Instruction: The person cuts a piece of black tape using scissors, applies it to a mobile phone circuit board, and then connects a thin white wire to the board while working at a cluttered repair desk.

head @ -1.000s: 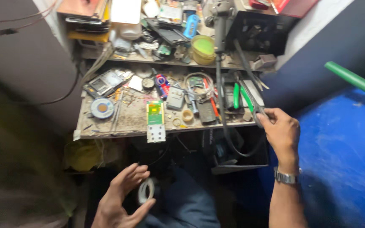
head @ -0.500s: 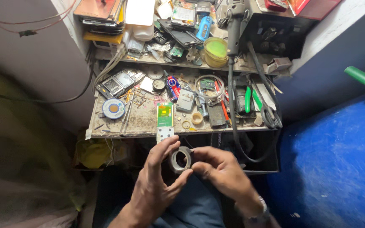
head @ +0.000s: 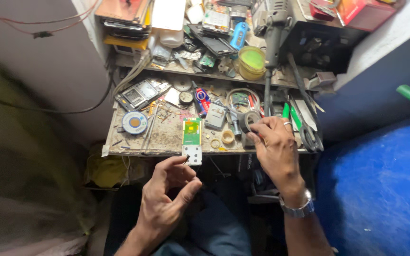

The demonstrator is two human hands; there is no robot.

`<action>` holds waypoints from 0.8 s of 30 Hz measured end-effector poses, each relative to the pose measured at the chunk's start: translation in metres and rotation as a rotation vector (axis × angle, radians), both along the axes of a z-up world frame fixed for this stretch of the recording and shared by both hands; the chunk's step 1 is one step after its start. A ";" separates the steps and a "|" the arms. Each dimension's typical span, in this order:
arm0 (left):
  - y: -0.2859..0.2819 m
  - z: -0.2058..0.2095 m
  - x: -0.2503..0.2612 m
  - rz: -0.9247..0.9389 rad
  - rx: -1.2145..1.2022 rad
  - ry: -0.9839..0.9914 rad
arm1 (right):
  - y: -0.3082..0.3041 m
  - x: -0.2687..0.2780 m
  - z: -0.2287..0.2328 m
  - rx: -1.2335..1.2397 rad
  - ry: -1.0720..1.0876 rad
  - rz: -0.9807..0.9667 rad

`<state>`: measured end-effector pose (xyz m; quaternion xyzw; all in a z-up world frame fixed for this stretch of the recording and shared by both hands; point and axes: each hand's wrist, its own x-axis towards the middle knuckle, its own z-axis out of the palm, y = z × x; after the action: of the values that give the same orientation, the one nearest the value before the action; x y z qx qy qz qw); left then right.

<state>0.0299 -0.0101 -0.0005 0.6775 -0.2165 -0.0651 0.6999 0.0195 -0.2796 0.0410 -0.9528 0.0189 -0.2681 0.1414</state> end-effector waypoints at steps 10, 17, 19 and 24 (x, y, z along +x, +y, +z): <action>0.000 -0.030 0.017 -0.166 -0.423 0.543 | 0.027 0.002 -0.004 -0.046 -0.034 0.048; 0.000 -0.027 0.010 -0.155 -0.210 0.400 | 0.070 -0.009 -0.016 0.865 0.400 0.286; 0.001 -0.023 0.009 -0.147 -0.132 0.364 | 0.073 -0.009 -0.024 0.915 0.448 0.300; 0.002 -0.015 0.008 -0.100 -0.074 0.318 | 0.072 -0.013 -0.048 1.099 0.404 0.379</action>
<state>0.0383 -0.0082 -0.0151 0.6210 -0.1387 -0.1980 0.7456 0.0063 -0.2078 -0.0071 -0.7592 0.0109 -0.0033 0.6508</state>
